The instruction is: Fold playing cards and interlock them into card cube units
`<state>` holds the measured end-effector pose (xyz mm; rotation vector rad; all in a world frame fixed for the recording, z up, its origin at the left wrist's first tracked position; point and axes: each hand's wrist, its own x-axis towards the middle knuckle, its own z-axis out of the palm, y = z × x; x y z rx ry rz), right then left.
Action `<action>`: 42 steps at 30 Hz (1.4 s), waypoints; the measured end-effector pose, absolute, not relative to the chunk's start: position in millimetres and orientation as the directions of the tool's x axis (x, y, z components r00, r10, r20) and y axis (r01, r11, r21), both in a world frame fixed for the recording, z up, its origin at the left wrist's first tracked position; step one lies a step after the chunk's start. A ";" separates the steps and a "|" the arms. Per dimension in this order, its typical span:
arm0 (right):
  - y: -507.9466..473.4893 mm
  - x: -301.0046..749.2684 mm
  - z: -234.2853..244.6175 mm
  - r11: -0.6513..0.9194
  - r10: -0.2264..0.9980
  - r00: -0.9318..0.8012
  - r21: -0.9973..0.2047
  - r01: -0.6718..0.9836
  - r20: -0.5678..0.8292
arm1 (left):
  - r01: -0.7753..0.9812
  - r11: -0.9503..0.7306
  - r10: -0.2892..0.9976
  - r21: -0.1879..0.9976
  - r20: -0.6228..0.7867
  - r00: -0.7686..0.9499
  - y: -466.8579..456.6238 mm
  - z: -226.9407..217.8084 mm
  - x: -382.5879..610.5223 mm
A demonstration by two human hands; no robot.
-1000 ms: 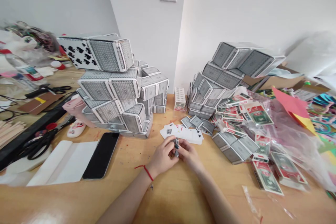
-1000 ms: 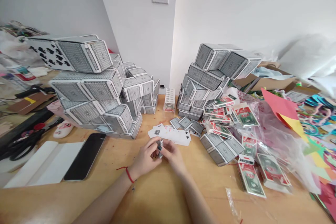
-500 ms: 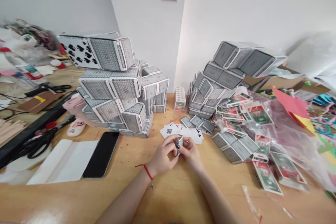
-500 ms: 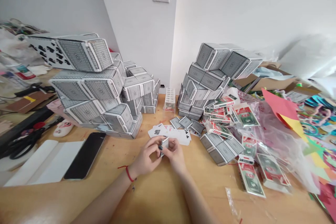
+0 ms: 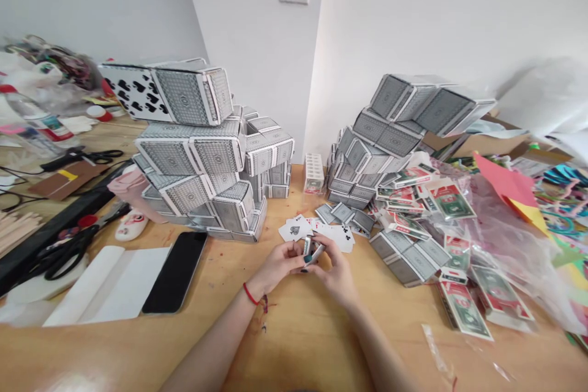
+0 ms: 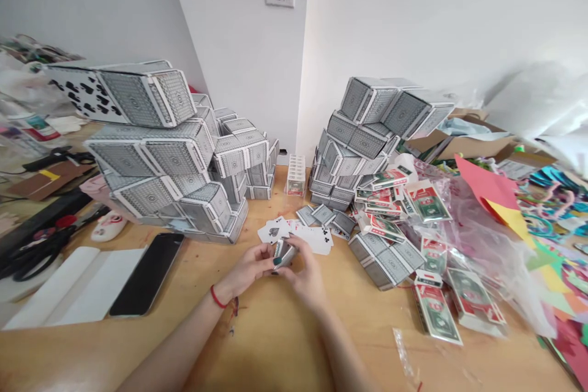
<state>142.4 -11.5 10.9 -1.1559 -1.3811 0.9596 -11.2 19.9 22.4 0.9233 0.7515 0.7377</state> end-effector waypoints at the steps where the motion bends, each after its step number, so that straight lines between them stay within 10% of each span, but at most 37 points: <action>1: -11.2 142.0 11.3 0.205 0.978 0.017 -0.968 0.143 0.209 | -0.219 0.384 0.823 0.897 -0.226 0.522 20.4 24.1 -12.2; 15: -2.6 153.6 14.3 0.000 1.000 0.017 -0.956 -0.292 -0.005 | -0.203 0.072 0.919 0.977 0.014 0.394 18.7 14.0 -6.6; 42: -2.9 140.7 -4.6 -0.185 0.983 -0.070 -0.935 -0.303 -0.172 | 0.459 -0.517 0.851 0.723 0.377 0.365 16.9 9.3 -13.7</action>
